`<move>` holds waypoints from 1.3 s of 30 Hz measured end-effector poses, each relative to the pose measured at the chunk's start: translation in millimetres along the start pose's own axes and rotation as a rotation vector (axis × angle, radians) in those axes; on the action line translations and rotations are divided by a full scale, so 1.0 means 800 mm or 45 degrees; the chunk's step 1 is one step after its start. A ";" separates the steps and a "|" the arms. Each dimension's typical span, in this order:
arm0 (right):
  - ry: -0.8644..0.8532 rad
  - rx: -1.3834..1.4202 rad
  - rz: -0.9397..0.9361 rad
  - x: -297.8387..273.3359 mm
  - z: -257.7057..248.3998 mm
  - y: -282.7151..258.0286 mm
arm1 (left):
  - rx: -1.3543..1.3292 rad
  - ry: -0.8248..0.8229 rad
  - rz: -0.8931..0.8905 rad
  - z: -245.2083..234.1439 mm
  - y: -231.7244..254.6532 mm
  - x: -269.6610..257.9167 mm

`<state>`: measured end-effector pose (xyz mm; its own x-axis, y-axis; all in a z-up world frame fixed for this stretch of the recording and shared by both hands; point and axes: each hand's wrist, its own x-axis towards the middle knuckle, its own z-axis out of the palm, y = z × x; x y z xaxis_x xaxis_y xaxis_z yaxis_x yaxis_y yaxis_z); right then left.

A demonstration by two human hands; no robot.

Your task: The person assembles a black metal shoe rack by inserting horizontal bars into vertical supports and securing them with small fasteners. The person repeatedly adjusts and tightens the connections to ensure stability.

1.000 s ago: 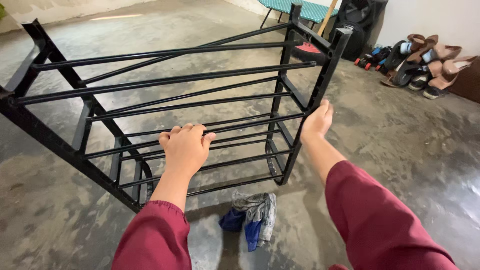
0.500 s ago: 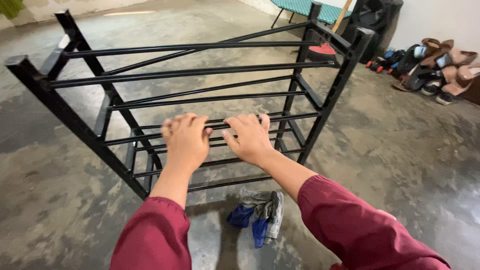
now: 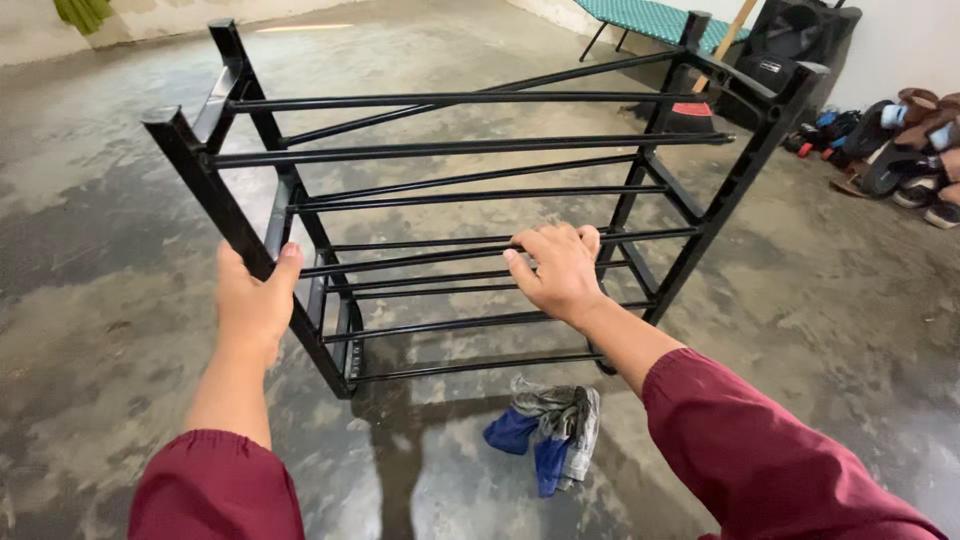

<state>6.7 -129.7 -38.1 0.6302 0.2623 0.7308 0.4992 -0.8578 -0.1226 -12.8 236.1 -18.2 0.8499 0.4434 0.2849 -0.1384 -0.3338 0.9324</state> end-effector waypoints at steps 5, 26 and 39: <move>0.037 -0.033 0.062 0.003 0.000 0.006 | 0.117 0.000 0.124 -0.004 -0.016 0.009; -0.343 0.144 0.072 0.103 0.080 -0.156 | -0.674 -0.654 -0.185 -0.021 -0.038 0.025; -0.469 0.058 0.017 0.185 0.186 -0.184 | -0.509 -0.399 -0.475 0.005 -0.048 0.077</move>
<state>115.2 101.1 -11.8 0.8044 0.4002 0.4390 0.5103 -0.8438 -0.1659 47.0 272.7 -37.5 0.9779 0.1848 -0.0978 0.0683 0.1600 0.9848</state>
